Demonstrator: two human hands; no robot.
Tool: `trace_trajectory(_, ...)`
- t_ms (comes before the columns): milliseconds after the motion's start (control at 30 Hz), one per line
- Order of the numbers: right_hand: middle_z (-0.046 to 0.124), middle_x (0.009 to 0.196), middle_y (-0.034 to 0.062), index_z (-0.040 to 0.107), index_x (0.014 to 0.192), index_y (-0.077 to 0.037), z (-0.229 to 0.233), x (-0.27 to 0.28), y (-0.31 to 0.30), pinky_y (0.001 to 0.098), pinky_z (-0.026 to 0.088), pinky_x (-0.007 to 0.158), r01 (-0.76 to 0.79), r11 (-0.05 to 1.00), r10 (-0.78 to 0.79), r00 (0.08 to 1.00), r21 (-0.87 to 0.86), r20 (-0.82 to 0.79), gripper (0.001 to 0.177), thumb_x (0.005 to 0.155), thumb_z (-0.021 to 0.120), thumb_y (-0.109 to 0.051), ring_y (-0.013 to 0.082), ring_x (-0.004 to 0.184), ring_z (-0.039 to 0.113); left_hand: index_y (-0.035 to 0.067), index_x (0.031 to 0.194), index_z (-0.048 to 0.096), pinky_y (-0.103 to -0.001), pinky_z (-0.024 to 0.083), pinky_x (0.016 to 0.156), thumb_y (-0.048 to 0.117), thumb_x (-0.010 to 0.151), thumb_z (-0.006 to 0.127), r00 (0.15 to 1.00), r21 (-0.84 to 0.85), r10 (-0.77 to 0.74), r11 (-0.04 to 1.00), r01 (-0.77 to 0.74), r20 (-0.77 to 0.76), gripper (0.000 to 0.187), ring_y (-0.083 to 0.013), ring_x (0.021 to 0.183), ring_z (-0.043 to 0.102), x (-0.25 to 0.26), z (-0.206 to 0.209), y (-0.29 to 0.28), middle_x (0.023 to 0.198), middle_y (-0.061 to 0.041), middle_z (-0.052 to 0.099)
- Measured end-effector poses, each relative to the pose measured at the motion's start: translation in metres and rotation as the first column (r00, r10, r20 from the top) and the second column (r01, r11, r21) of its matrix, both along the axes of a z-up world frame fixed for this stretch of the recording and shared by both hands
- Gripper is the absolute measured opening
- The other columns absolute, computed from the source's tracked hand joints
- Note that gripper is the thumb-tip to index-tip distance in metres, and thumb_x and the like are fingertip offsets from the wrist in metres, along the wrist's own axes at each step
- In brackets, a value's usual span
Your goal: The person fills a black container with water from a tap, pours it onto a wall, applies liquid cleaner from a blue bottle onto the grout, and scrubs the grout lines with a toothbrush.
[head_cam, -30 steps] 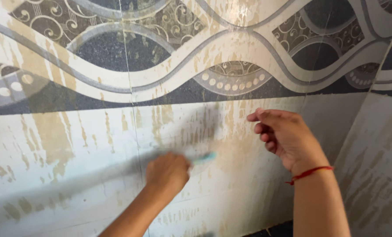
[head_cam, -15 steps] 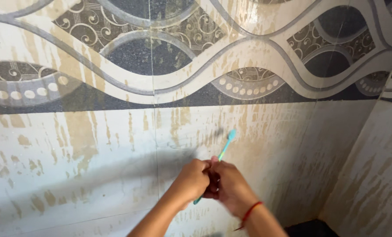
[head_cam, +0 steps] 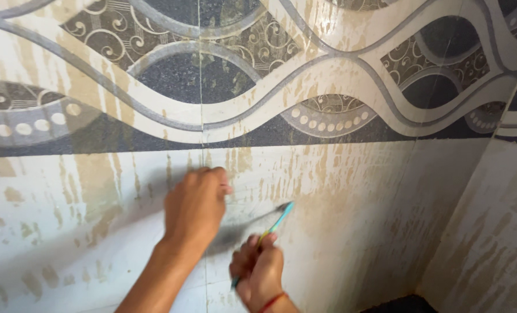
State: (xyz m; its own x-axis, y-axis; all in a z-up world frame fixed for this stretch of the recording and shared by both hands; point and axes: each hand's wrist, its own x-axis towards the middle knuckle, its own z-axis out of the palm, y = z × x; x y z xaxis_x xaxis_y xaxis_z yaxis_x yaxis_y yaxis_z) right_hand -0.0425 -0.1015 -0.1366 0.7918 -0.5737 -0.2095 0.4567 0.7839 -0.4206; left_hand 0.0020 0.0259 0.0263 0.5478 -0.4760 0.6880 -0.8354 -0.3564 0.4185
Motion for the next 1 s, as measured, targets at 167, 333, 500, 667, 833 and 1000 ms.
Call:
trace_trajectory(167,0.029,0.047,-0.0047,0.041,0.063,-0.02,0.026,0.021,-0.038,0.0312,0.019,0.039,0.265,0.962,-0.251,0.954,-0.069,0.167,0.056,0.104,0.044,-0.058,0.0122,0.039,0.023,0.01,0.082,0.07,-0.049,0.054,0.066,0.016,0.088,0.07,0.993,-0.055,0.069,0.996,-0.064,0.101,0.008,-0.0329,0.079,0.07,0.012,-0.003,0.012,0.088,-0.005,0.074)
trace_trajectory(333,0.025,0.048,-0.0026,0.039,0.063,-0.017,-0.005,0.023,0.005,0.0321,0.014,0.038,0.237,0.97,-0.244,0.949,-0.06,-0.2,0.06,0.103,0.038,-0.062,0.0145,0.038,0.02,0.01,0.086,0.067,-0.048,0.053,0.061,0.015,0.087,0.071,0.984,0.005,0.108,0.994,-0.109,0.144,0.007,-0.033,0.078,0.07,0.011,-0.008,0.005,0.089,-0.004,0.071)
trace_trajectory(500,0.028,0.047,-0.0015,0.04,0.063,-0.015,0.018,0.027,-0.028,0.0321,0.016,0.036,0.37,0.914,-0.39,0.914,-0.165,-0.109,0.063,0.103,0.033,-0.064,0.0141,0.036,0.022,0.009,0.086,0.065,-0.049,0.052,0.06,0.02,0.087,0.073,0.982,-0.011,0.113,0.994,-0.113,0.153,0.013,-0.0337,0.075,0.07,0.014,-0.008,0.007,0.087,-0.004,0.07)
trace_trajectory(667,0.031,0.049,-0.0003,0.038,0.067,-0.013,0.003,0.021,0.012,0.0337,0.018,0.037,0.338,0.89,-0.438,0.821,-0.306,-0.366,0.055,0.106,0.036,-0.052,0.0147,0.037,0.027,0.01,0.087,0.065,-0.049,0.052,0.058,0.023,0.087,0.074,0.982,-0.012,0.11,0.994,-0.11,0.155,0.016,-0.034,0.074,0.069,0.013,-0.009,0.007,0.087,-0.004,0.069)
trace_trajectory(833,0.03,0.047,-0.0016,0.04,0.065,-0.013,0.042,0.005,-0.046,0.0327,0.018,0.035,0.394,0.875,-0.461,0.858,-0.282,-0.229,0.059,0.107,0.033,-0.054,0.0133,0.035,0.025,0.01,0.086,0.065,-0.05,0.051,0.057,0.022,0.086,0.074,0.977,-0.029,0.12,0.993,-0.116,0.177,0.015,-0.0341,0.074,0.069,0.017,-0.007,0.01,0.087,-0.003,0.069)
trace_trajectory(1000,0.028,0.044,0.0014,0.037,0.06,-0.014,-0.014,0.03,0.01,0.0363,0.017,0.032,0.294,0.872,-0.41,0.876,-0.392,-0.255,0.059,0.105,0.035,-0.052,0.017,0.031,0.024,0.011,0.089,0.068,-0.049,0.05,0.057,0.018,0.084,0.075,0.934,-0.206,0.129,0.977,-0.061,0.334,0.011,-0.035,0.073,0.068,0.025,0.002,0.021,0.089,-0.004,0.069)
